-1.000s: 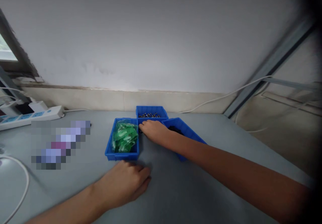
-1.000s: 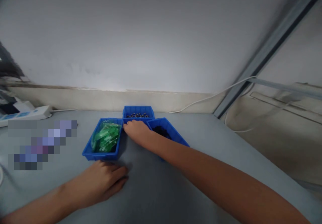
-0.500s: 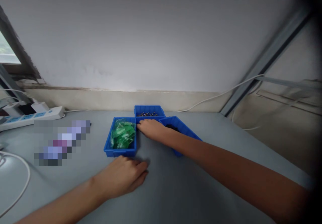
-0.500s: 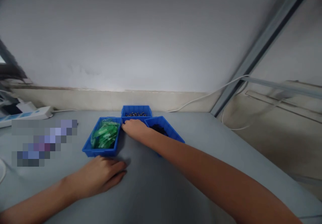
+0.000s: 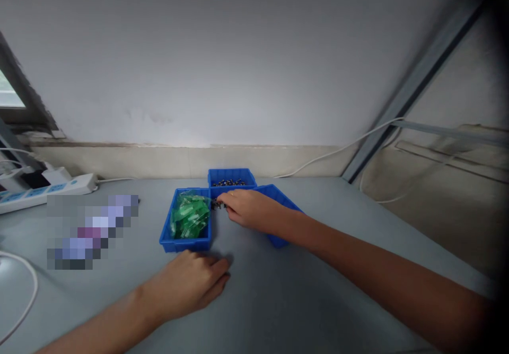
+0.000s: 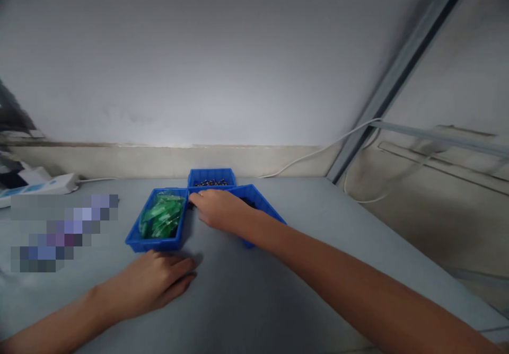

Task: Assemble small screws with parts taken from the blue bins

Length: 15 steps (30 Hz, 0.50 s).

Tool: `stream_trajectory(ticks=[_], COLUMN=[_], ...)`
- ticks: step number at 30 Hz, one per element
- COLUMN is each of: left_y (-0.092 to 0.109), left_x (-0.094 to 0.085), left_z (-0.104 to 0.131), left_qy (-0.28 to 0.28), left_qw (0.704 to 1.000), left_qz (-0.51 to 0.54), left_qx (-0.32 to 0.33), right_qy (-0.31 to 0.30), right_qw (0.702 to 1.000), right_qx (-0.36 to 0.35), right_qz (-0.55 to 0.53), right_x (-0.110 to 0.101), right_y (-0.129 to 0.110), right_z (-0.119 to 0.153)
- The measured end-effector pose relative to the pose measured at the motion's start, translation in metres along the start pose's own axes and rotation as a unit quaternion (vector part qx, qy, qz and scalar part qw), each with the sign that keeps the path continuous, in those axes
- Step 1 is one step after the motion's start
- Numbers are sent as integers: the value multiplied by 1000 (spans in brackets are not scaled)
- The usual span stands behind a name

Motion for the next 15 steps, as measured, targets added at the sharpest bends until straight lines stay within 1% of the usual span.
stream_trajectory(ticks=[1, 2, 3, 5, 7, 9, 12, 15], left_y=[0, 0, 0, 0, -1, -2, -8, -13], left_x=[-1, -2, -2, -4, -5, -5, 0, 5], left_z=[0, 0, 0, -1, -3, -6, -12, -14], left_qy=[-1, -6, -10, -21, -31, -34, -33, -14], left_qw=[1000, 1000, 1000, 999, 999, 999, 996, 993], left_qz=[-2, -1, 1, 7, 10, 1, -35, -58], left_qx=[-3, -7, -11, -22, -35, -41, -70, -101], right_qy=[24, 27, 17, 1, -19, -21, -6, 11], right_qw=[999, 998, 997, 994, 991, 982, 957, 932], right_qx=[2, 7, -4, -5, 1, 13, 46, 69], right_qz=[-27, -54, -82, -108, -135, -187, -286, -354], right_x=[-5, -5, -2, 7, 17, 23, 29, 34], right_y=[-5, -11, -20, -32, -39, -38, -27, -20], right_z=[11, 21, 30, 43, 49, 49, 48, 54])
Point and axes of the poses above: each hand's wrist, its own z-axis away from the middle knuckle, its own x-axis out of the palm, y = z × x, the point moved 7 cm from there along -z, towards the middle knuckle, and after that the axes turned 4 degrees about -y, right-handed, at the moved point
